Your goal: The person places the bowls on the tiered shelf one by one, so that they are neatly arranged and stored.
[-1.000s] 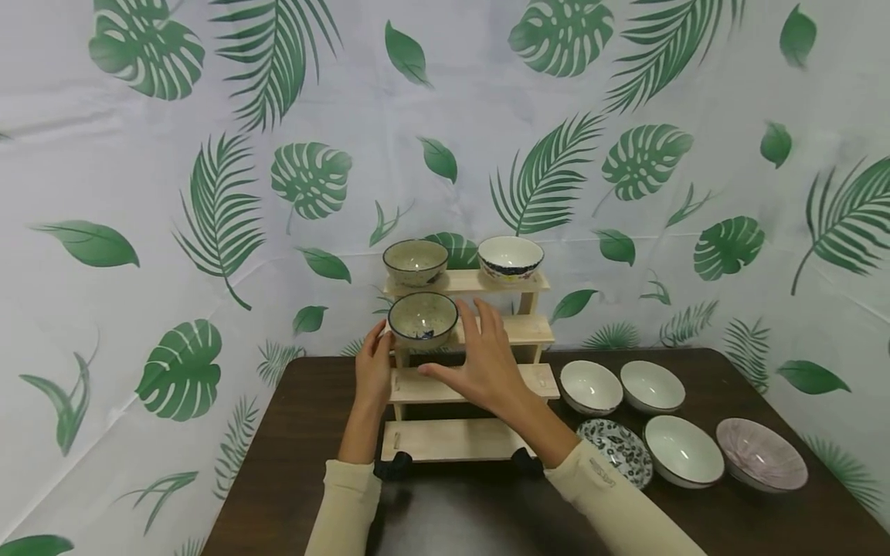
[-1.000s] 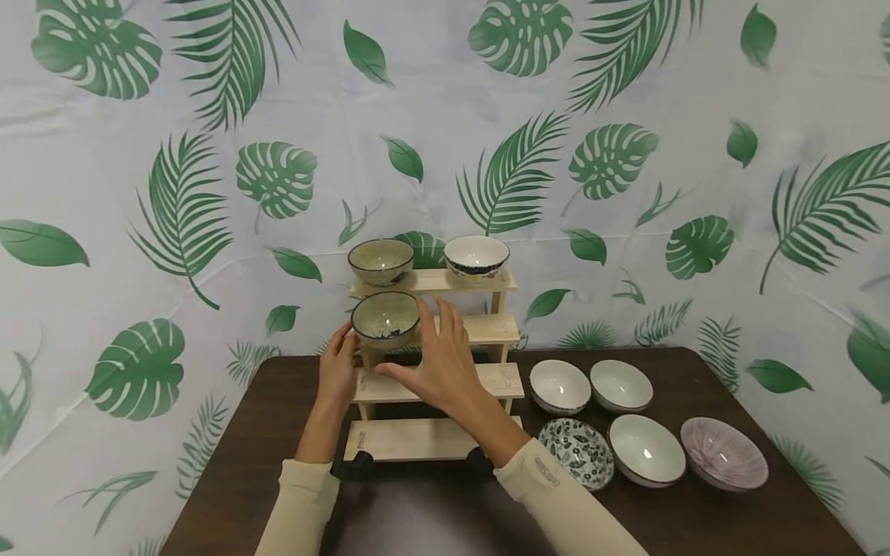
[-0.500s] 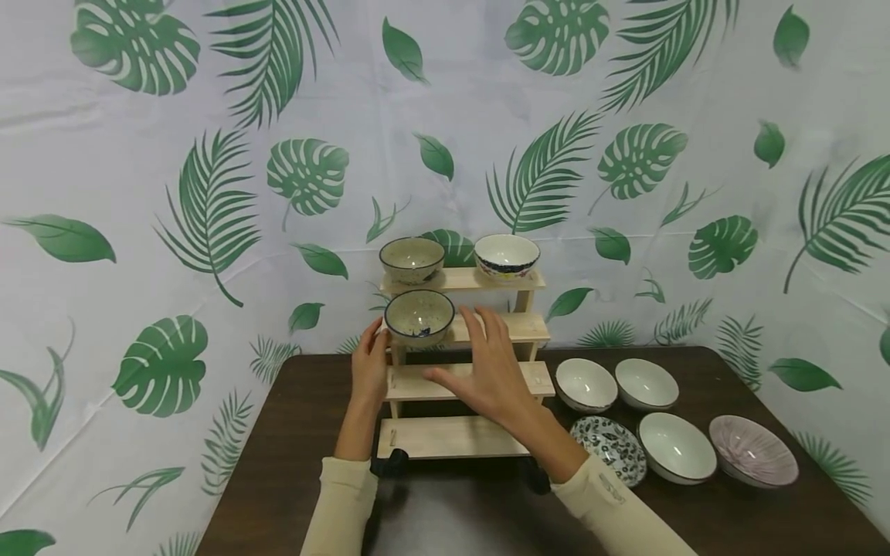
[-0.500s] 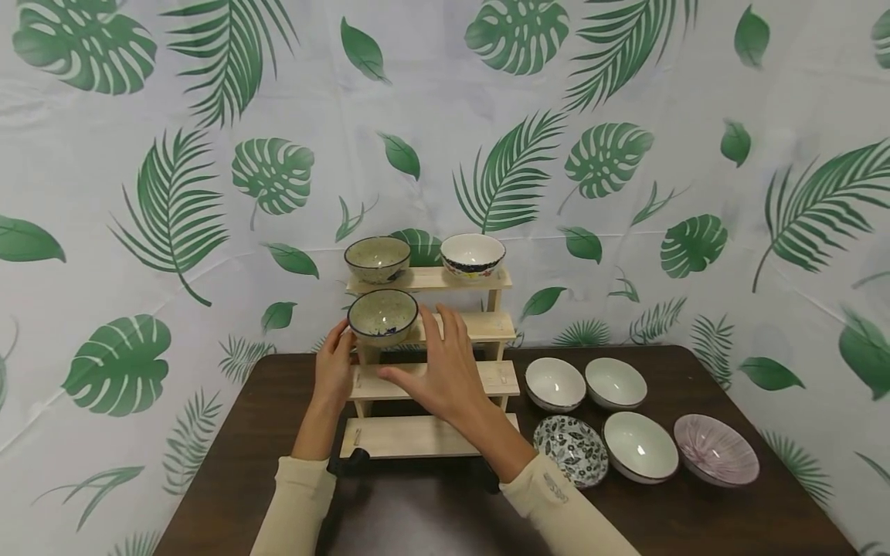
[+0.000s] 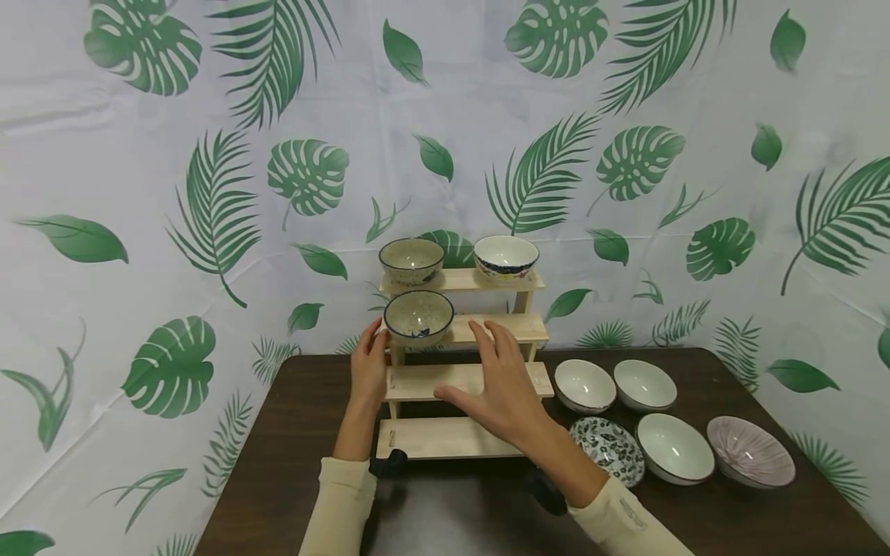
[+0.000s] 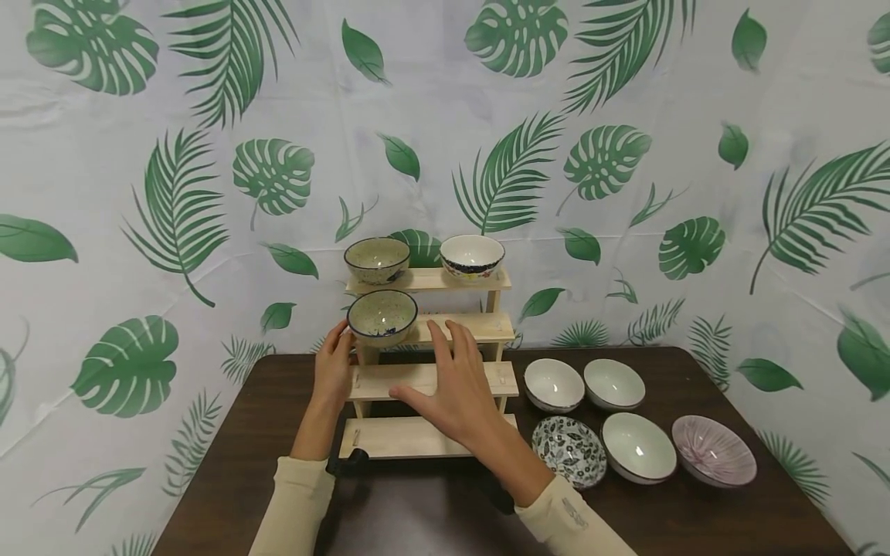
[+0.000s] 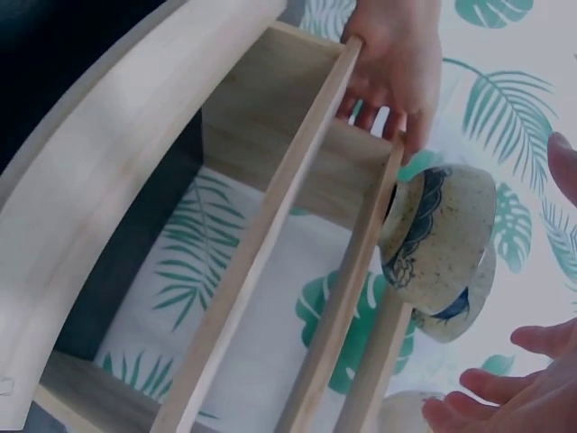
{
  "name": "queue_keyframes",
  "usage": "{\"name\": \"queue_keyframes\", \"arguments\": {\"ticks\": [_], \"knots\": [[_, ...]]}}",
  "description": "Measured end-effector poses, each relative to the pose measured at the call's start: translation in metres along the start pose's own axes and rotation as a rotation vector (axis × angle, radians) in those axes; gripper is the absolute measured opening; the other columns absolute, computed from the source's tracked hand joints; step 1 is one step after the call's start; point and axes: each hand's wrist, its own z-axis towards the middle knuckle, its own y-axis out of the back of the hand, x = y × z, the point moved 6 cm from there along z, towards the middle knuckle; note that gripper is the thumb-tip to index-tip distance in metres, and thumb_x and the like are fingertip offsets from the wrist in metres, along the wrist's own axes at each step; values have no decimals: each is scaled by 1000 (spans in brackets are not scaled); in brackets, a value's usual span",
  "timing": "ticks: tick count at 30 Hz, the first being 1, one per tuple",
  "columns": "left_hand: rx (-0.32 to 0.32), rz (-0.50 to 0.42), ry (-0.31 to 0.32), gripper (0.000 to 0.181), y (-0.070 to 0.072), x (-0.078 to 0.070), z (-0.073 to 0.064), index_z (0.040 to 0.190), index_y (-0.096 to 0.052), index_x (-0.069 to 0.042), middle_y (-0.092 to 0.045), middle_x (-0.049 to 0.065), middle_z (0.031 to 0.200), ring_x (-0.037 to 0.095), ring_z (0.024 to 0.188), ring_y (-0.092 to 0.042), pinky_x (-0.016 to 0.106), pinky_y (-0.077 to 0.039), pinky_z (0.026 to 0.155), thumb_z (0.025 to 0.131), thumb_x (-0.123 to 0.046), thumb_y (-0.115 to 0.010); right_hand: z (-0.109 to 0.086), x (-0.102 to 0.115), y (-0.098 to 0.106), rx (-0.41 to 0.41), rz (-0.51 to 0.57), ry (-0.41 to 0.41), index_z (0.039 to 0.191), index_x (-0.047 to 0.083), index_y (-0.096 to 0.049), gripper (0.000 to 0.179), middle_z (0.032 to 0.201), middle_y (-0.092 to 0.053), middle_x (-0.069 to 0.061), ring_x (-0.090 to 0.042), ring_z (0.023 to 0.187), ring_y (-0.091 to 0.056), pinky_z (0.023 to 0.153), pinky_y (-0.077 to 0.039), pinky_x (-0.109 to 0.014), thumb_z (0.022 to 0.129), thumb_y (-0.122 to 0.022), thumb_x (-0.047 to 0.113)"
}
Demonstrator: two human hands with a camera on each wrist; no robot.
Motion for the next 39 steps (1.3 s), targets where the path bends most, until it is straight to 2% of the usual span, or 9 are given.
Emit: {"name": "queue_keyframes", "arguments": {"ticks": [4,9,14,17,21,23,27,31,39], "knots": [[-7,-7,-14,50,2,11,7,159,-40,-12,-51,19,152,31,143,-45,51,-30,124,111,-27,-45,-6,-1,1,-15,-14,15,160,10,-35,109,159,-38,-21,-37,148,-35,113,-40,-62,79,-79,67],[-19,-6,-44,49,1,8,4,157,-43,-13,-53,18,149,31,142,-46,52,-30,124,111,-28,-46,-12,-6,3,-4,-13,-3,161,11,-34,107,160,-37,-20,-39,150,-32,114,-38,-64,81,-78,66],[-13,7,-41,50,0,6,2,158,-41,-11,-53,19,150,32,142,-46,54,-30,124,111,-28,-44,-20,-11,7,1,15,-42,160,10,-35,105,159,-39,-20,-39,150,-32,114,-37,-65,82,-80,63],[-14,8,-41,51,-3,-4,-5,158,-41,-7,-52,22,150,34,142,-45,55,-29,124,111,-26,-44,-25,-14,9,5,28,-68,161,11,-35,104,160,-38,-19,-40,151,-30,114,-36,-66,82,-81,60],[-32,1,-43,50,-8,-25,-20,157,-40,-1,-52,27,148,38,141,-46,56,-30,123,110,-20,-43,-32,-18,11,10,30,-86,161,12,-33,104,161,-36,-16,-41,151,-29,113,-36,-68,82,-81,59],[-40,5,-37,50,-9,-29,-23,156,-40,-1,-52,28,148,38,141,-46,54,-30,123,110,-19,-43,-35,-19,13,15,33,-93,162,14,-33,103,160,-37,-14,-40,151,-29,113,-36,-67,82,-81,58],[-39,17,-39,50,-8,-23,-19,158,-40,-4,-52,26,149,37,141,-46,54,-31,123,111,-23,-42,-42,-23,15,29,48,-116,163,18,-31,103,160,-37,-15,-40,153,-27,114,-35,-68,83,-82,57],[-29,12,-40,51,-6,-13,-11,159,-40,-7,-51,23,151,35,142,-46,54,-31,123,111,-25,-43,-49,-26,16,39,53,-135,163,16,-31,102,161,-35,-17,-40,153,-26,113,-36,-69,84,-81,57],[-40,19,-23,50,-5,-11,-10,158,-42,-9,-53,23,148,35,141,-48,54,-35,120,110,-26,-44,-65,-31,19,2,57,-128,159,9,-37,98,158,-39,-19,-40,150,-28,112,-36,-68,84,-83,51]]}}
